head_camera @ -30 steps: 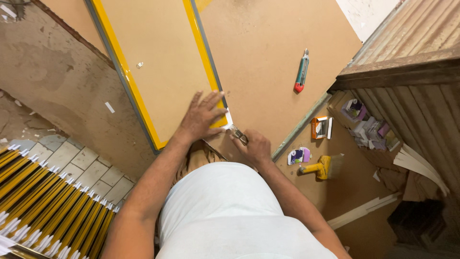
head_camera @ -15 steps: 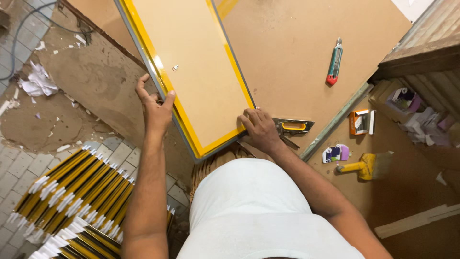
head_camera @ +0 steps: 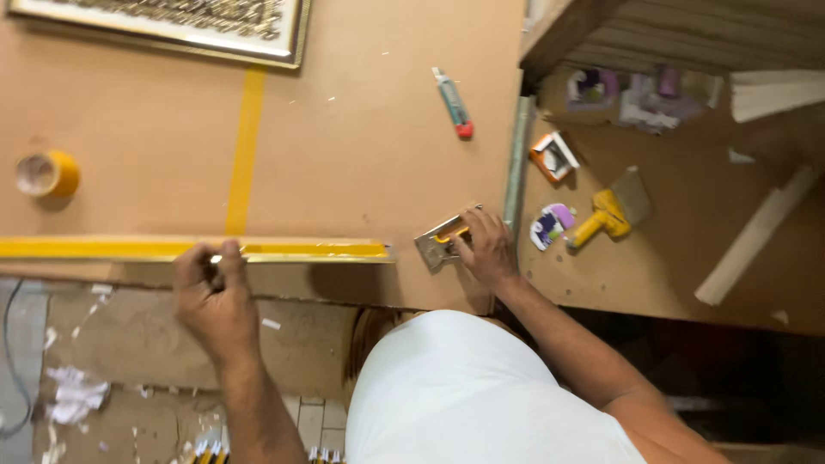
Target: The person applies yellow tape around the back edges of a picture frame, cuts the tape with a utility knife, and presses white paper corner protectors onto the frame corners. They repeat the taping and corner-folding process on additional frames, stacking finished frames aside.
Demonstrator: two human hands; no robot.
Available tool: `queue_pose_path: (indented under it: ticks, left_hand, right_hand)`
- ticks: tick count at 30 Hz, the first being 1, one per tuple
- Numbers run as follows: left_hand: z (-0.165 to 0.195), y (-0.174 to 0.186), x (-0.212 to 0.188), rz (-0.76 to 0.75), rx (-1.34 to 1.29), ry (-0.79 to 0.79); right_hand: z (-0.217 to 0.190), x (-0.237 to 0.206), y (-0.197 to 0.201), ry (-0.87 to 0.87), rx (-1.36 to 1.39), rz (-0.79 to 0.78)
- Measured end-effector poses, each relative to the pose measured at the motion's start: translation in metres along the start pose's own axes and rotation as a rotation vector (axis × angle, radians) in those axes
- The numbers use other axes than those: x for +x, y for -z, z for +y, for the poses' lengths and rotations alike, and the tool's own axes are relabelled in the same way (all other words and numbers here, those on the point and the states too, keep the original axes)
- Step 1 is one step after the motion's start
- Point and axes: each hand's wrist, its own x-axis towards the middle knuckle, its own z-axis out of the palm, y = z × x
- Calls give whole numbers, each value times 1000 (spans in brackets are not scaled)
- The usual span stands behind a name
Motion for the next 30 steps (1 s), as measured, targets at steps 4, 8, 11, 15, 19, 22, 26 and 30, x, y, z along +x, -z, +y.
queue_pose_path:
  ticks: [4, 8, 11, 15, 19, 22, 26, 30]
  left_hand:
    - [32, 0, -4, -12, 367, -300]
    - [71, -17, -4, -171, 549, -598]
    - [93, -42, 2, -476, 327, -669]
    - [113, -68, 4, -763, 223, -824]
    - [123, -87, 8, -810, 83, -877]
    - [122, -93, 23, -788, 77, -860]
    - [116, -92, 40, -795, 71, -859]
    - [112, -95, 50, -838, 58, -830]
  right_hand:
    - [78, -34, 40, -263, -348, 118]
    - [130, -58, 62, -322, -232, 2]
    - [146, -64, 62, -263, -230, 39]
    - [154, -62, 64, -343, -108, 90]
    - [140, -61, 71, -531, -151, 189]
    - [101, -46, 67, -484, -56, 464]
    - [24, -29, 42, -497, 920, 661]
    - [-32, -13, 12, -484, 1480, 445]
